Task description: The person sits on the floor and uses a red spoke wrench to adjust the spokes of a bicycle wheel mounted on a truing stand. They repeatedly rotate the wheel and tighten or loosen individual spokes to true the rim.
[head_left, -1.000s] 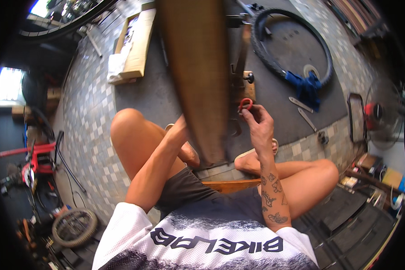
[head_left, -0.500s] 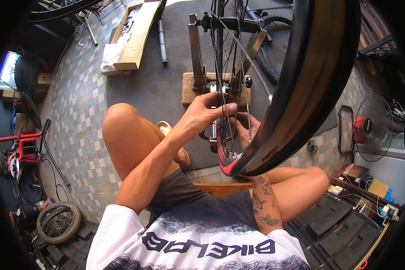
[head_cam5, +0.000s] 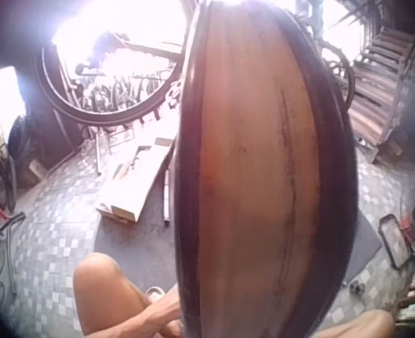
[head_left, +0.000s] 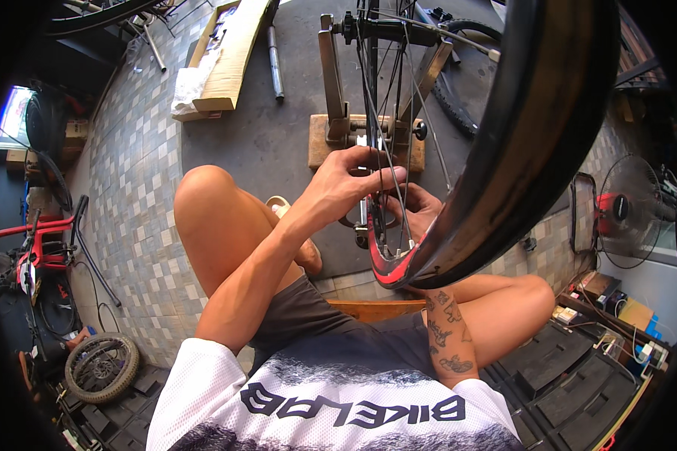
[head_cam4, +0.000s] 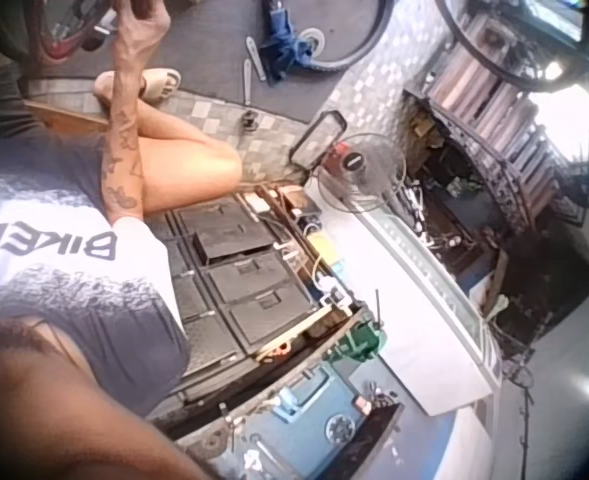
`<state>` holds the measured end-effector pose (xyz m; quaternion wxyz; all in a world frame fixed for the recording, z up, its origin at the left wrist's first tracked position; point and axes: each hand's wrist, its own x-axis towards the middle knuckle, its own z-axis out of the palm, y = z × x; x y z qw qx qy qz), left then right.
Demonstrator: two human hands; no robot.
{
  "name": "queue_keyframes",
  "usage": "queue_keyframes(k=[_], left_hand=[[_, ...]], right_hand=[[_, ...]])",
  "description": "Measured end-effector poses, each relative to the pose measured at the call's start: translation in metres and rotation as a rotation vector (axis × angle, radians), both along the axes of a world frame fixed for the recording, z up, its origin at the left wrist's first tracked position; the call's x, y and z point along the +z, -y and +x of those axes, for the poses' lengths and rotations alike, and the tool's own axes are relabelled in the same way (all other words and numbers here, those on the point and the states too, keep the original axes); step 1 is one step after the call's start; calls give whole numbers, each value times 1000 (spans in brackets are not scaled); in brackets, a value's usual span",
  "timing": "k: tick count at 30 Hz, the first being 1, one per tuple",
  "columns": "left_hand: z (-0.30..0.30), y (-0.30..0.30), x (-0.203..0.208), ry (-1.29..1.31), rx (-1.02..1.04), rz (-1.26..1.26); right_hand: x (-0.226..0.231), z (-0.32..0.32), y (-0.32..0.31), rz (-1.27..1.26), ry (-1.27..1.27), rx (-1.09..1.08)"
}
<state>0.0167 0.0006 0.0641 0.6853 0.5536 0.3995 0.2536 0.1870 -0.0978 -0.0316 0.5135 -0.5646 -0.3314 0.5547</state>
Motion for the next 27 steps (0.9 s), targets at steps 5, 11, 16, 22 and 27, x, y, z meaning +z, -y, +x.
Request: queue_keyframes(k=[5,11,16,22,27], left_hand=[[-1,-2,-2,-17,-20,-24],[-2,-1,-6,-26,-31,-13],[-17,0,-1,86,-66,93],[-33,-5,-2,-11,-201,-101],[-19,-16,-43,-55,-253,-68]], right_hand=[[-3,-6,0,19,-242,-23],[-14,-3,4,4,-151,-4],[-23,-11,2,129,-580,56],[-27,-11,-4,140,-582,117],[-29,-8,-4,94,-489,119]])
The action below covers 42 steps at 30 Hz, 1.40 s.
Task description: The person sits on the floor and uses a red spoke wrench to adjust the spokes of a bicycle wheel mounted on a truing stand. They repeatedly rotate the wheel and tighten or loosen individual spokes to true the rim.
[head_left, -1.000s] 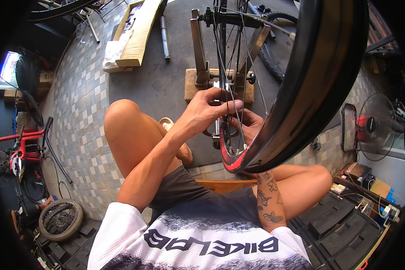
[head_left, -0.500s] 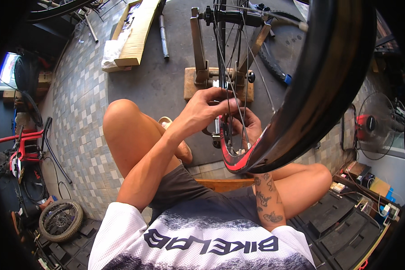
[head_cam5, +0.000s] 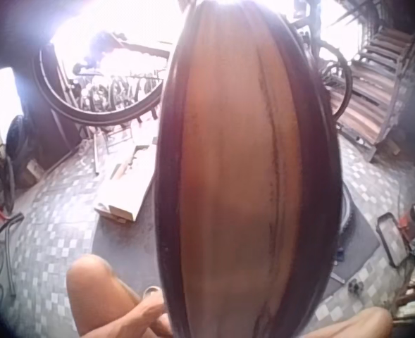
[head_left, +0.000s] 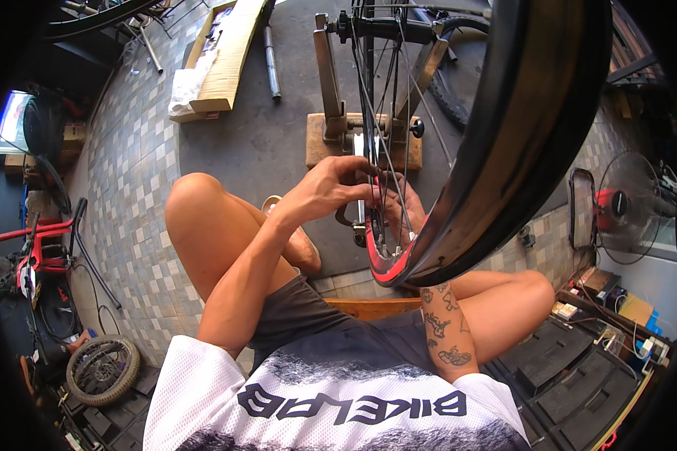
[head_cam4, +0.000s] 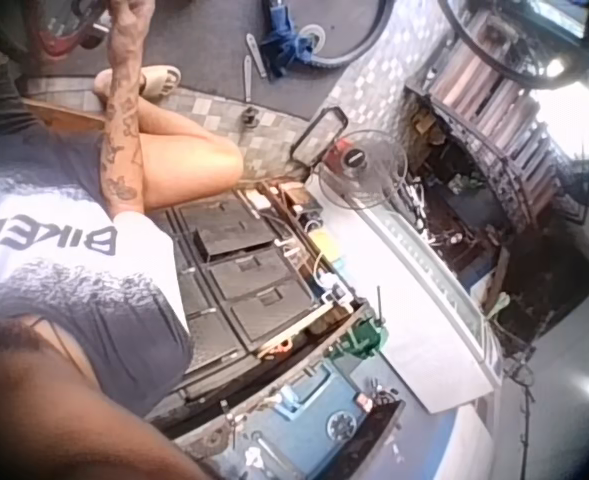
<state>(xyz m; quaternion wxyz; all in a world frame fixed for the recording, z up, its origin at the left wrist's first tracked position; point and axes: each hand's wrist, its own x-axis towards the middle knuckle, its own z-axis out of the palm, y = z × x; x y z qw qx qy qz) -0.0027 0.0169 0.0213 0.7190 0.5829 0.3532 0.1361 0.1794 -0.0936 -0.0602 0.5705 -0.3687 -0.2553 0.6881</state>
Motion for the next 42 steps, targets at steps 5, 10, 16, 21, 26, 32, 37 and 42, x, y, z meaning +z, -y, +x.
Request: queue_keyframes(k=[5,10,16,21,26,32,37,42], left_hand=[[9,-1,-35,49,161,264],[21,2,-17,-34,170,361],[17,4,9,-147,71,269],[5,-10,-7,6,-24,122],[-9,-24,-13,69,-212,-10],[5,-15,3,41,-130,23],[19,1,21,-149,36,265],[21,4,24,-196,51,297]], right_hand=[[2,9,4,-27,225,-41],[8,13,1,-4,347,-81],[20,12,-6,-14,501,-95],[15,11,-6,-14,382,-123],[10,9,-9,-36,191,-63],[51,6,9,-58,-17,-103],[67,20,5,-8,296,1],[42,27,-8,4,345,84]])
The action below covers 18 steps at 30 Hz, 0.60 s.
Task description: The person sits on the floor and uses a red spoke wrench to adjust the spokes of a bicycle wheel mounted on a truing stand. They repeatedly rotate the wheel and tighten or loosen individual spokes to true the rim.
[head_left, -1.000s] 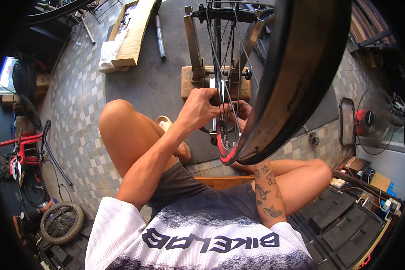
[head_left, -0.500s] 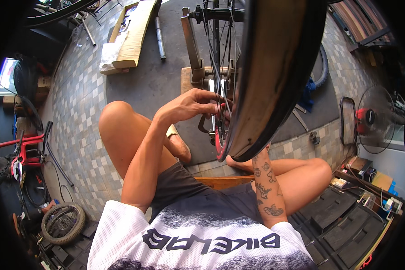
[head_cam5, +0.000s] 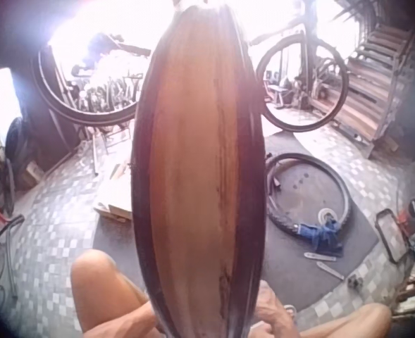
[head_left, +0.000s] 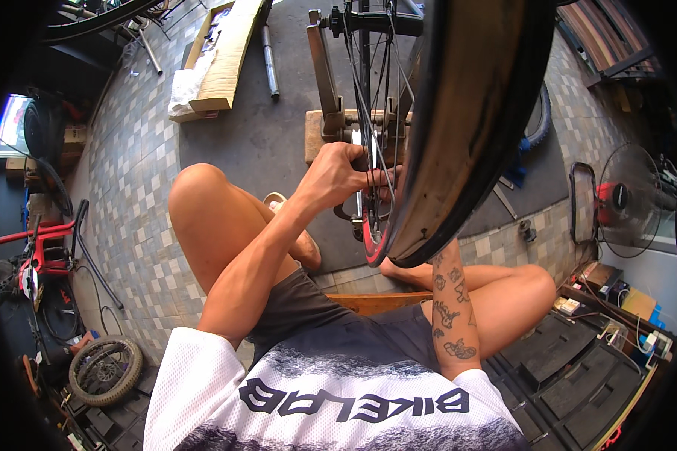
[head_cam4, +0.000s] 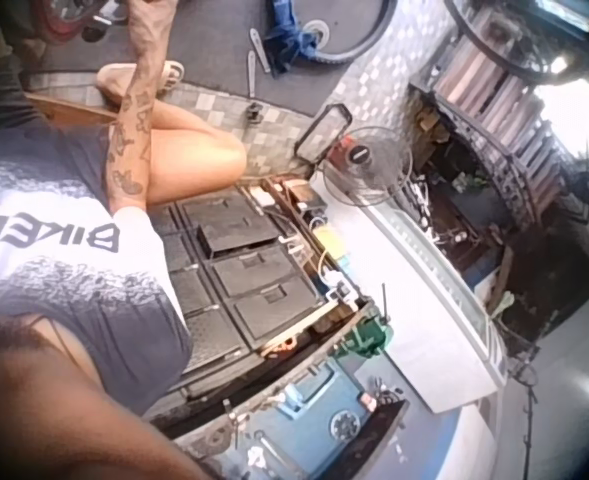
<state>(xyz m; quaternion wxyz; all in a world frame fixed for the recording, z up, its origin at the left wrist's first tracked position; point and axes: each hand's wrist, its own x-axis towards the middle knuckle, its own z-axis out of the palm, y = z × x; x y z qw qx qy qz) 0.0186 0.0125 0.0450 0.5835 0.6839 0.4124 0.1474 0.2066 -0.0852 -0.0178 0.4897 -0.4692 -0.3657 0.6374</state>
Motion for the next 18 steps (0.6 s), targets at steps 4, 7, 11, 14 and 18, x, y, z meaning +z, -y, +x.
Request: queue_keyframes(k=[4,7,11,14,18], left_hand=[[1,-5,-5,-91,-31,-26],[-9,-18,2,66,14,-107],[-17,-11,16,289,84,-232],[-15,-1,16,231,54,-208],[-7,-14,-4,159,80,-99]], right_hand=[[-15,2,-2,-13,-22,4],[-19,-4,-6,35,-50,-212],[-19,-1,-11,114,41,-630],[-19,7,-6,119,43,-661],[-19,8,6,-30,220,-628]])
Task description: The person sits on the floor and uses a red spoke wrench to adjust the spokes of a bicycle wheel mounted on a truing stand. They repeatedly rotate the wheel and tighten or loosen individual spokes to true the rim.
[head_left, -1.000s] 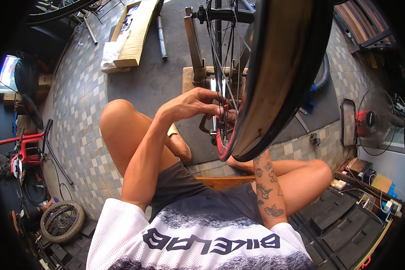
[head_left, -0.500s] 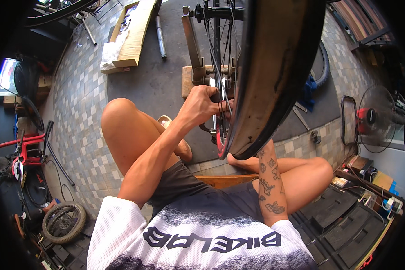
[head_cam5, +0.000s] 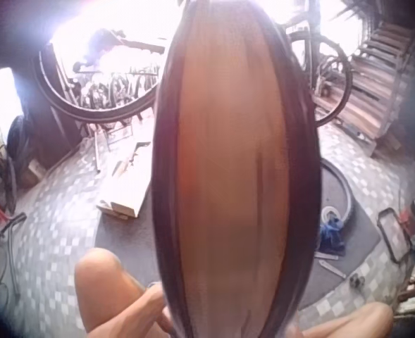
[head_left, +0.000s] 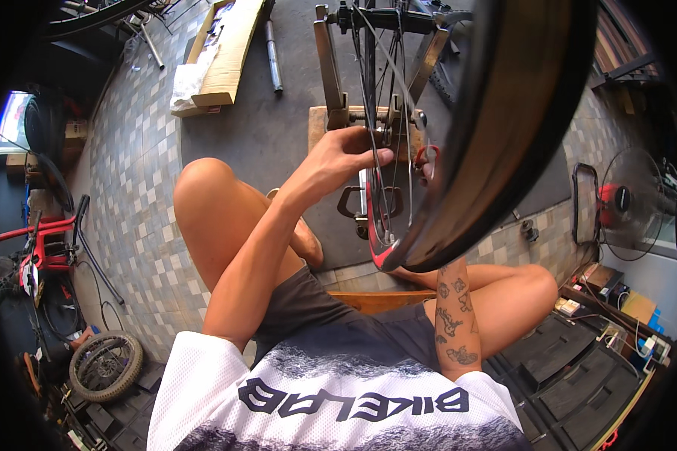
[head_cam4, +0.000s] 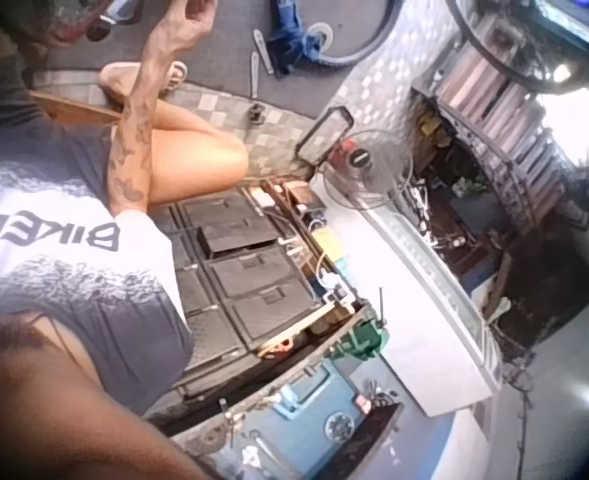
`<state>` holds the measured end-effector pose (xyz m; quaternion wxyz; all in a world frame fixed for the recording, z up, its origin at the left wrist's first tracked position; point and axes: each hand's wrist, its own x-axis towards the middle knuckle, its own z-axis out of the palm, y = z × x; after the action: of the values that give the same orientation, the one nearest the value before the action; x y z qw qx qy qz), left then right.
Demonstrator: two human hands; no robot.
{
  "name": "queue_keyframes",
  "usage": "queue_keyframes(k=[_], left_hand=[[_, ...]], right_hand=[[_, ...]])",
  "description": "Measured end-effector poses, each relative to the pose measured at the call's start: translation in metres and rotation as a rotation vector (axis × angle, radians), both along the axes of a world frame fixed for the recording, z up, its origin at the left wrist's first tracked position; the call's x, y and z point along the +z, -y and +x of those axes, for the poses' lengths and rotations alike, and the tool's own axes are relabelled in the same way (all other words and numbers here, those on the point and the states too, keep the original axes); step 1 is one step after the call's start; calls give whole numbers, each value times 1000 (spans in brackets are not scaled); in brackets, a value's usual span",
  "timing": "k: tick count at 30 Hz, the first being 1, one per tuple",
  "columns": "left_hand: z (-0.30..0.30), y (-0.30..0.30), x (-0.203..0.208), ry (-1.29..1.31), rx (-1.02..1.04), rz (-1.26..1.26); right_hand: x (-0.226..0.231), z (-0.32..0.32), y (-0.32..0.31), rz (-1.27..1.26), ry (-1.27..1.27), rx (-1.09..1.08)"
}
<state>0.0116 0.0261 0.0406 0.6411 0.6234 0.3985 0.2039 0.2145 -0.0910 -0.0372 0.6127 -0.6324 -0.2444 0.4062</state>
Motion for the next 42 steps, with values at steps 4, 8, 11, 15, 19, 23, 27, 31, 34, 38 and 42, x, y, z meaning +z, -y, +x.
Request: queue_keyframes(k=[4,8,11,15,19,23,27,31,34,38,42], left_hand=[[11,-16,-33,99,67,102],[12,-34,-59,80,-22,40],[13,-35,-74,110,12,120],[17,-24,-80,-193,311,181],[18,-3,-68,112,383,-8],[15,9,-52,255,277,-104],[14,5,-43,173,157,-30],[11,0,-37,189,61,-43],[8,0,-34,191,47,18],[10,0,-28,203,51,1],[8,1,-15,143,35,-14]], right_hand=[[3,-5,10,-8,52,14],[7,-6,7,46,65,86],[8,-5,6,42,48,102],[10,-6,11,6,123,84],[13,-7,12,94,-57,75],[17,-7,12,58,-54,84],[15,-12,16,62,-45,90],[3,-12,7,70,-45,133],[-2,-9,7,41,22,148],[-2,-10,12,12,-27,135],[-3,-18,7,52,-24,133]])
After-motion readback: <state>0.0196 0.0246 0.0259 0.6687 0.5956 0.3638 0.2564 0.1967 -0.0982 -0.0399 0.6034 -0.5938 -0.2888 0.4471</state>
